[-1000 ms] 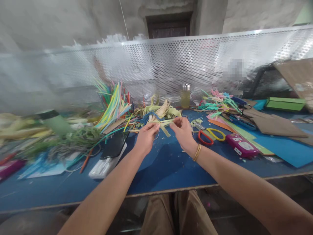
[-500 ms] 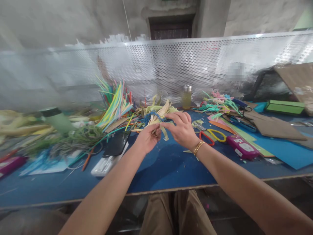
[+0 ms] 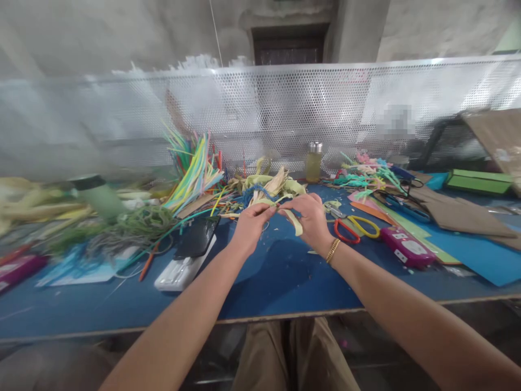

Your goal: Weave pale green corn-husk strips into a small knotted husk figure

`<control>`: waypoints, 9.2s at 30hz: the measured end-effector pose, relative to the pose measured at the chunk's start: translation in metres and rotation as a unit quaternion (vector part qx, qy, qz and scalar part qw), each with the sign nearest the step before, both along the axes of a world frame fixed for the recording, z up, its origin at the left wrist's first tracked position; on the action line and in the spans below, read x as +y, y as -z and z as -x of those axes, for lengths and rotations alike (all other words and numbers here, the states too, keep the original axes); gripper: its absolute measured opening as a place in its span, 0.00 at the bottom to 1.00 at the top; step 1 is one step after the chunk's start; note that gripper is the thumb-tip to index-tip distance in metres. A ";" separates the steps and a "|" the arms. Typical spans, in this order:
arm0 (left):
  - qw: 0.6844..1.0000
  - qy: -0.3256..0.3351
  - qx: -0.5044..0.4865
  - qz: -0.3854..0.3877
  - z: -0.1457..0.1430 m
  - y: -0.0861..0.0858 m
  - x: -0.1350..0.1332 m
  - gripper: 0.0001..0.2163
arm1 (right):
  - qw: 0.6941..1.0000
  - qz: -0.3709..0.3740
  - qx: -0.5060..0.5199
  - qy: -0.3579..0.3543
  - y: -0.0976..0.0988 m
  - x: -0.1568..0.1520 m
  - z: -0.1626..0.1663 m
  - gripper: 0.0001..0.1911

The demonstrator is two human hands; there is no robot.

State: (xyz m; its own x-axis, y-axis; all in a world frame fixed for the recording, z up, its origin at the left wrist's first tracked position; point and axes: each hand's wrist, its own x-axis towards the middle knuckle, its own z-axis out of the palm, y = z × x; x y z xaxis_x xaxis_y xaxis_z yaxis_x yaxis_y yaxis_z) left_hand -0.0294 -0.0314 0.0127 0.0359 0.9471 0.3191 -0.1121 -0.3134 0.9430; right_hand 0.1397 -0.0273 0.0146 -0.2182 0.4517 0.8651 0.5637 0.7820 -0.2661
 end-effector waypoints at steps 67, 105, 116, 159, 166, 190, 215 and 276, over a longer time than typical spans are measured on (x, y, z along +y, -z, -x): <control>0.996 -0.037 0.040 -0.067 -0.007 -0.006 -0.010 0.07 | 0.934 0.216 0.246 -0.143 0.013 0.005 0.020 0.14; 0.997 0.008 -0.056 0.050 -0.002 0.003 0.003 0.12 | 0.985 -0.089 -0.129 0.075 -0.007 -0.016 0.004 0.09; 0.984 0.000 0.172 -0.054 0.000 0.001 0.000 0.18 | 0.977 0.184 0.111 0.013 0.006 0.008 0.005 0.07; 0.981 -0.073 0.147 -0.108 -0.005 0.002 -0.002 0.12 | 0.810 0.387 0.374 -0.233 0.006 0.006 0.015 0.18; 0.998 -0.012 0.053 -0.015 -0.012 0.009 -0.001 0.05 | 0.816 0.383 0.371 -0.224 0.009 0.005 0.019 0.19; 0.996 -0.032 0.085 -0.016 -0.007 0.002 -0.002 0.13 | 0.807 0.382 0.392 -0.221 0.012 0.004 0.021 0.16; 0.991 0.003 -0.084 0.106 -0.003 -0.003 0.000 0.13 | 0.898 0.309 0.230 -0.213 0.000 0.000 0.011 0.10; 0.999 -0.001 -0.024 0.026 -0.007 0.005 0.000 0.11 | 0.924 0.325 0.193 -0.057 0.007 0.003 0.011 0.06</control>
